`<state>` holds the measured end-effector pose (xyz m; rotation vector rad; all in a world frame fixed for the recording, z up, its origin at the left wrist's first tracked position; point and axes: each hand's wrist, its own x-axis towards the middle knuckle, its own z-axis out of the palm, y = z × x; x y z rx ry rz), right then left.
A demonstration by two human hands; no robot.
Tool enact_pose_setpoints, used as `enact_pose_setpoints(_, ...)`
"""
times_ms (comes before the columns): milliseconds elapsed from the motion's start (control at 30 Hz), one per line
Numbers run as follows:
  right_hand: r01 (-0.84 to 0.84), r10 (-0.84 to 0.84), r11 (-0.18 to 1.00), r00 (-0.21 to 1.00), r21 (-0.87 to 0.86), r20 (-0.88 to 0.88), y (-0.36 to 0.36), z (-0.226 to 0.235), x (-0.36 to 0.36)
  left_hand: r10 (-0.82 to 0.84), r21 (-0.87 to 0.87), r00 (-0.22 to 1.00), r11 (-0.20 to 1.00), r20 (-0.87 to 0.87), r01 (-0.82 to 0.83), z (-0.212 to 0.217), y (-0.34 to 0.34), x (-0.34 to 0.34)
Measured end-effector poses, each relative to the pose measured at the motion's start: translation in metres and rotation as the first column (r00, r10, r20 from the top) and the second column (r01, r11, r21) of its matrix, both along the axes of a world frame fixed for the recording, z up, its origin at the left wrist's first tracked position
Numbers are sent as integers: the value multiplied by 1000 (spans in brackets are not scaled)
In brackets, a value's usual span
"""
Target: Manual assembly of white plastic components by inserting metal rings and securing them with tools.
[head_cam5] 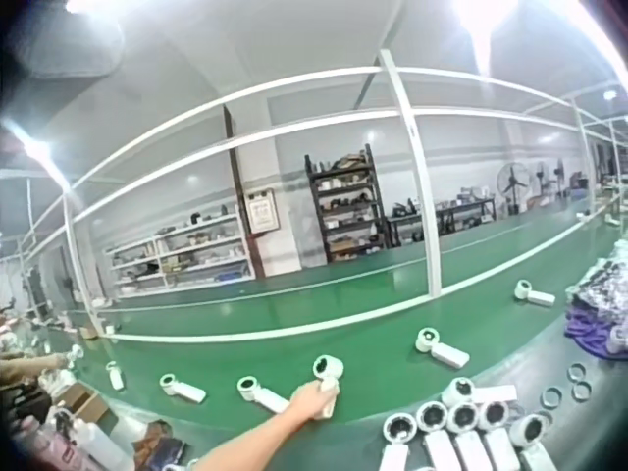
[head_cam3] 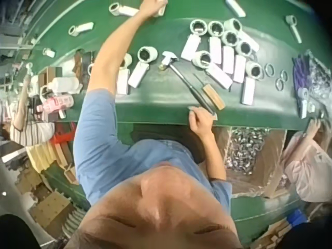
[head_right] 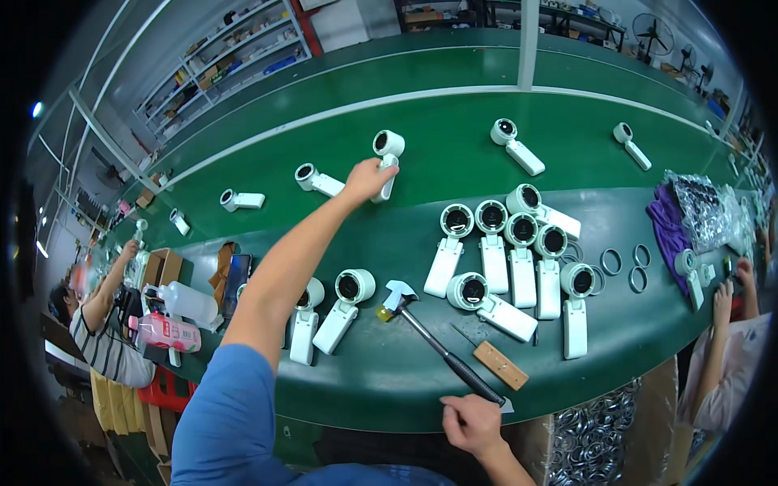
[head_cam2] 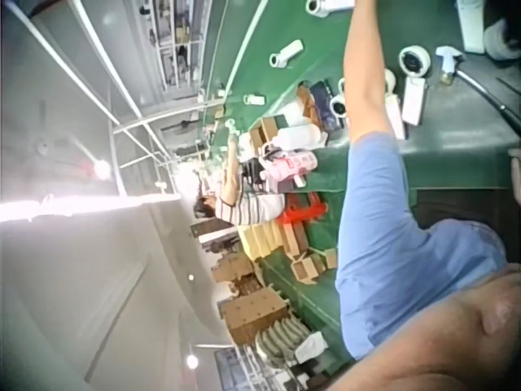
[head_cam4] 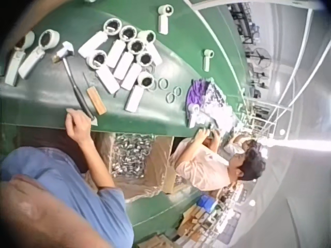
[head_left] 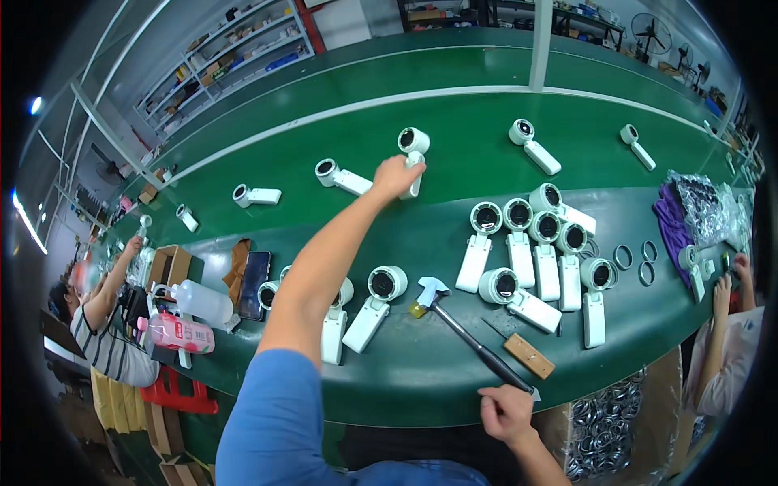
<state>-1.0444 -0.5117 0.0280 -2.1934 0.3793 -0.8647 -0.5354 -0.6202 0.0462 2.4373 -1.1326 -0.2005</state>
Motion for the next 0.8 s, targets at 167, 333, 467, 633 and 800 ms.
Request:
enact_pose_setpoints(167, 279, -275, 959, 959, -49, 68, -19, 26, -12, -556, -678, 411, 687, -722, -262, 48, 106, -183)
enact_pose_setpoints(333, 334, -371, 915, 917, -226, -147, -56, 25, -11, -691, -670, 144, 592, -708, -448, 59, 197, -287)
enact_pose_setpoints(467, 200, -316, 903, 909, -379, -274, -73, 30, -11, -615, -652, 240, 632, -751, -420, 55, 228, -308)
enact_pose_setpoints(633, 48, -181, 941, 908, -335, -378, -79, 38, -13, -648, -693, 266, 599, -714, -402, 60, 252, -320)
enact_pose_setpoints(800, -112, 5, 942, 948, -316, -319, -37, 124, -22, -639, -759, 413, 578, -649, -299, 69, 267, -325)
